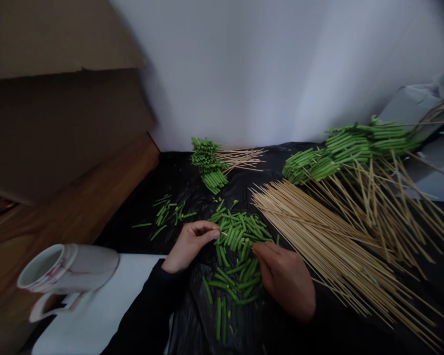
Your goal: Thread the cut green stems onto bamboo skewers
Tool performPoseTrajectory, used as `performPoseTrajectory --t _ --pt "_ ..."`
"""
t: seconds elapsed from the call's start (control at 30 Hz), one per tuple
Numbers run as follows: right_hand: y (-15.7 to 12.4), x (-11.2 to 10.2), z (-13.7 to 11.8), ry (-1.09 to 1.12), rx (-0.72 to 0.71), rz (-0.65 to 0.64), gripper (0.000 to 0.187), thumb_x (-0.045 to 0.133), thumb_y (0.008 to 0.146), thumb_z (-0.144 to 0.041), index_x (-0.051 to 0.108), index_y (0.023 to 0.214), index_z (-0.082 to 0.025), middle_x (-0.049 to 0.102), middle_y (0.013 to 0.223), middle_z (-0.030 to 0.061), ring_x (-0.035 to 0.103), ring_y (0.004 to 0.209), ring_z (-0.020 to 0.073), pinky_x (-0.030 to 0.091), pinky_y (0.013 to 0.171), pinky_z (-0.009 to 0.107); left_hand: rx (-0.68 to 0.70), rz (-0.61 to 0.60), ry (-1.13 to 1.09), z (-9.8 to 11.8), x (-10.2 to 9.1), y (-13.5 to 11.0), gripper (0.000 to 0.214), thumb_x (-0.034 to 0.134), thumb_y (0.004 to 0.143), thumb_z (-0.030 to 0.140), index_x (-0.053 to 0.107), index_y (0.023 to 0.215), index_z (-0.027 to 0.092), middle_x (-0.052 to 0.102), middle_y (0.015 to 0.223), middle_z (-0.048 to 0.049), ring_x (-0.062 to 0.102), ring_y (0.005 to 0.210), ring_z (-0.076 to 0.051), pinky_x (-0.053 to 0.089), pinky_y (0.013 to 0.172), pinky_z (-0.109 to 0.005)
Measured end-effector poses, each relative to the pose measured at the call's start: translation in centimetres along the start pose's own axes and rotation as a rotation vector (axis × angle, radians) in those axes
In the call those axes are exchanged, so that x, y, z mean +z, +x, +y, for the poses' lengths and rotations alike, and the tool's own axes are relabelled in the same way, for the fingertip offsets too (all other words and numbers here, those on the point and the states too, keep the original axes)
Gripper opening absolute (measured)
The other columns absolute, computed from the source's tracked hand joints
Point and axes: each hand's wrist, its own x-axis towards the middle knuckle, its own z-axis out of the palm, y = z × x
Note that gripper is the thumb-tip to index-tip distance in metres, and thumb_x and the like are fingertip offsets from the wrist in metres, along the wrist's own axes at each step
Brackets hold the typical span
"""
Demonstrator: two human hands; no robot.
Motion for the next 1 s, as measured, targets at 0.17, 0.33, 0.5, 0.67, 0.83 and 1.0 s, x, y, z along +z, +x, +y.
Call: performPoseTrajectory --t 0.17,0.33,0.5,0.67,0.83,1.0 --pt "-0.19 0.29 0.02 -0.013 -0.003 0.015 0.028 0.040 0.087 -0.008 0.066 0.094 -0.019 0.065 0.075 0.0018 0.061 0.066 0.0130 0.037 0.061 0.024 -0.004 -0.016 0.056 -0.07 -0.21 0.01 0.021 0.079 0.065 0.035 0.076 0.075 0.017 0.074 0.077 -0.0044 0.064 0.071 -0.018 0.049 0.072 -0.029" --pt "-0.28 0.46 0.04 -0.022 -0.006 -0.001 0.029 0.039 0.087 -0.009 0.066 0.094 -0.019 0.066 0.077 0.0024 0.061 0.067 0.0139 0.037 0.061 0.025 0.006 -0.057 0.063 -0.18 -0.26 0.18 0.019 0.080 0.065 0.035 0.076 0.073 0.017 0.074 0.076 -0.0043 0.064 0.071 -0.018 0.049 0.073 -0.030" --pt "-0.32 0.44 0.03 -0.023 -0.005 -0.006 0.028 0.040 0.088 -0.009 0.066 0.093 -0.018 0.065 0.077 0.0025 0.062 0.068 0.0146 0.037 0.062 0.026 0.018 -0.099 0.069 0.08 -0.23 0.11 0.017 0.078 0.067 0.033 0.075 0.073 0.017 0.073 0.075 -0.0040 0.063 0.071 -0.017 0.049 0.074 -0.029" --pt "-0.34 0.48 0.02 -0.024 -0.003 -0.030 0.027 0.041 0.088 -0.009 0.065 0.090 -0.018 0.064 0.076 0.0019 0.060 0.067 0.0143 0.036 0.061 0.027 0.028 -0.130 0.075 0.15 -0.26 0.05 0.016 0.078 0.068 0.032 0.074 0.072 0.017 0.072 0.073 -0.0027 0.062 0.069 -0.016 0.047 0.071 -0.027" --pt "-0.31 0.51 0.02 -0.033 0.006 -0.050 0.027 0.040 0.088 -0.008 0.064 0.088 -0.019 0.063 0.075 0.0012 0.059 0.065 0.0138 0.033 0.059 0.028 0.023 -0.145 0.068 0.09 -0.29 0.05 0.017 0.078 0.068 0.032 0.074 0.073 0.016 0.071 0.072 -0.0023 0.061 0.068 -0.015 0.046 0.069 -0.026" --pt "-0.39 0.41 -0.02 -0.029 0.010 -0.065 0.026 0.041 0.087 -0.008 0.064 0.085 -0.020 0.062 0.074 0.0005 0.058 0.065 0.0139 0.031 0.059 0.029 0.040 -0.152 0.079 0.25 -0.22 0.00 0.017 0.078 0.068 0.031 0.073 0.072 0.015 0.070 0.072 -0.0023 0.060 0.068 -0.014 0.046 0.069 -0.026"
